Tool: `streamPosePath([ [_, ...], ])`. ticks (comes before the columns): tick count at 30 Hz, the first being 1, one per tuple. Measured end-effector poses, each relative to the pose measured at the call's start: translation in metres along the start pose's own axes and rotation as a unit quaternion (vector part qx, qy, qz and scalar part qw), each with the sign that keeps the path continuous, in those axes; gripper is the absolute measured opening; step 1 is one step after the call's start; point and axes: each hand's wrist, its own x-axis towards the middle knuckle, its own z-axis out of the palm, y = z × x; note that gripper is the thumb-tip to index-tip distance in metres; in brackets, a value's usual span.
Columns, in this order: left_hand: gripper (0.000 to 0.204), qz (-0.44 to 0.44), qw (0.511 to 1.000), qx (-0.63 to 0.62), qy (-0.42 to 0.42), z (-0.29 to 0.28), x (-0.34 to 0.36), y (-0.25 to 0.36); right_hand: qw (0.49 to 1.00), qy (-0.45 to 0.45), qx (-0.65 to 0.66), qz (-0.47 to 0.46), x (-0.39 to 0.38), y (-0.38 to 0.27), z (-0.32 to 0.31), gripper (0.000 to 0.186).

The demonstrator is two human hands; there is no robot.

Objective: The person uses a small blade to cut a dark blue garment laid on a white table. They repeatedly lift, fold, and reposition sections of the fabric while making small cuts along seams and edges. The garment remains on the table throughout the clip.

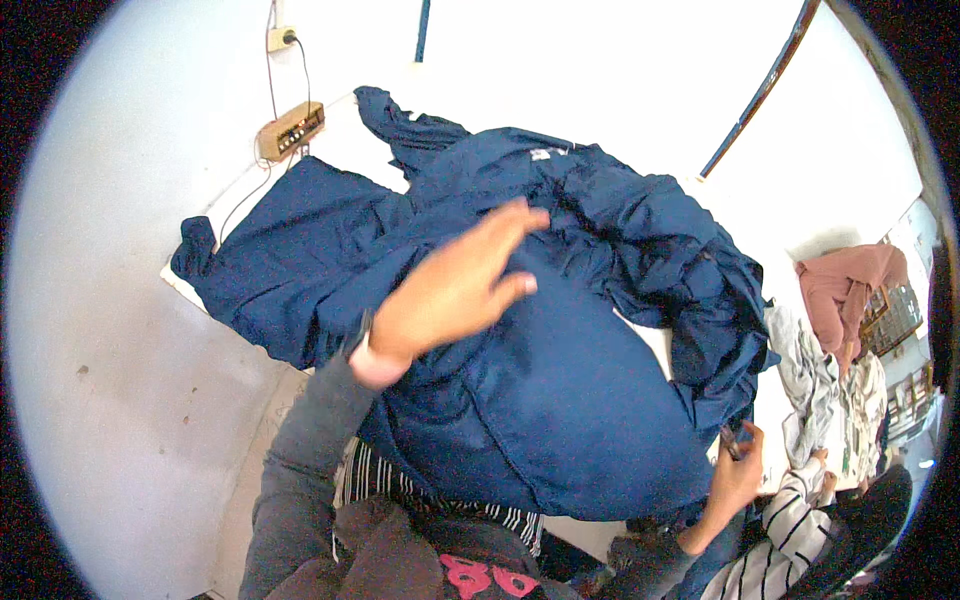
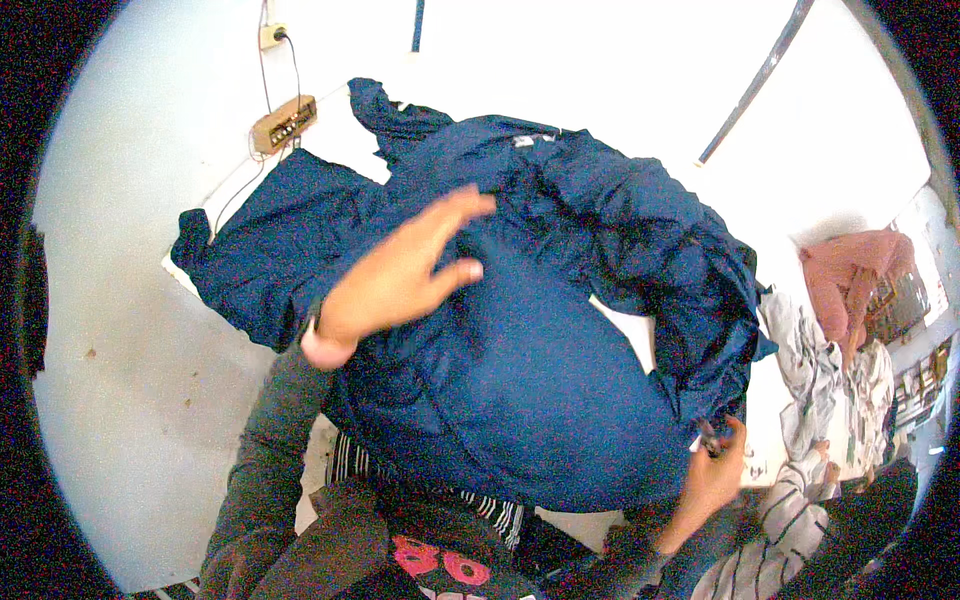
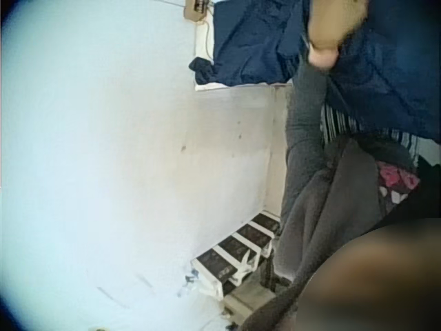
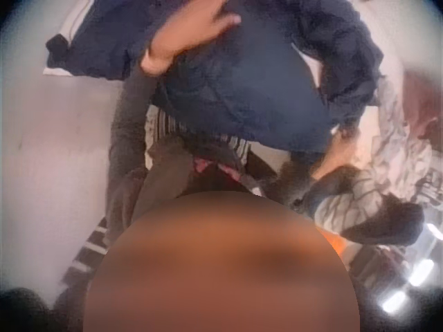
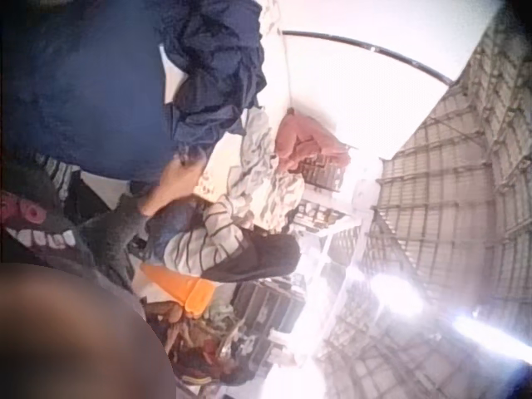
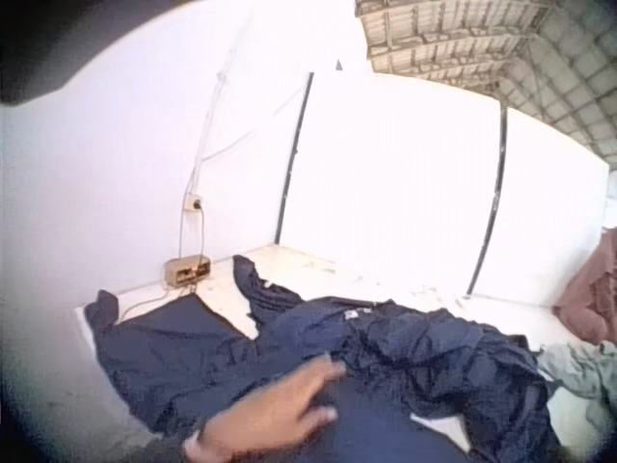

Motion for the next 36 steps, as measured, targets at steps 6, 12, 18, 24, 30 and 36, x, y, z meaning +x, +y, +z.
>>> streamPosePath([
  [6,0.07,-0.178,0.98,-0.055,-0.072,0.0,-0.079,0.071,0.888,-0.221,0.344,-0.209,-0.071,-0.141,0.021,0.025],
  [12,0.085,-0.304,0.949,0.068,-0.049,-0.009,-0.127,0.082,0.868,-0.276,0.309,-0.273,-0.107,-0.172,0.094,0.023],
  [18,0.071,-0.301,0.949,0.089,-0.044,0.002,-0.145,0.072,0.871,-0.276,0.307,-0.267,-0.115,-0.163,0.115,0.023],
  [24,0.048,-0.279,0.952,0.127,-0.024,0.018,-0.128,0.073,0.873,-0.27,0.303,-0.271,-0.113,-0.162,0.116,0.023],
  [30,0.036,-0.248,0.962,0.11,-0.021,0.037,-0.112,0.05,0.869,-0.267,0.313,-0.276,-0.113,-0.163,0.116,0.022],
  [36,0.025,-0.385,0.916,-0.113,0.009,0.026,-0.108,0.044,0.872,-0.27,0.306,-0.272,-0.114,-0.163,0.116,0.019],
])
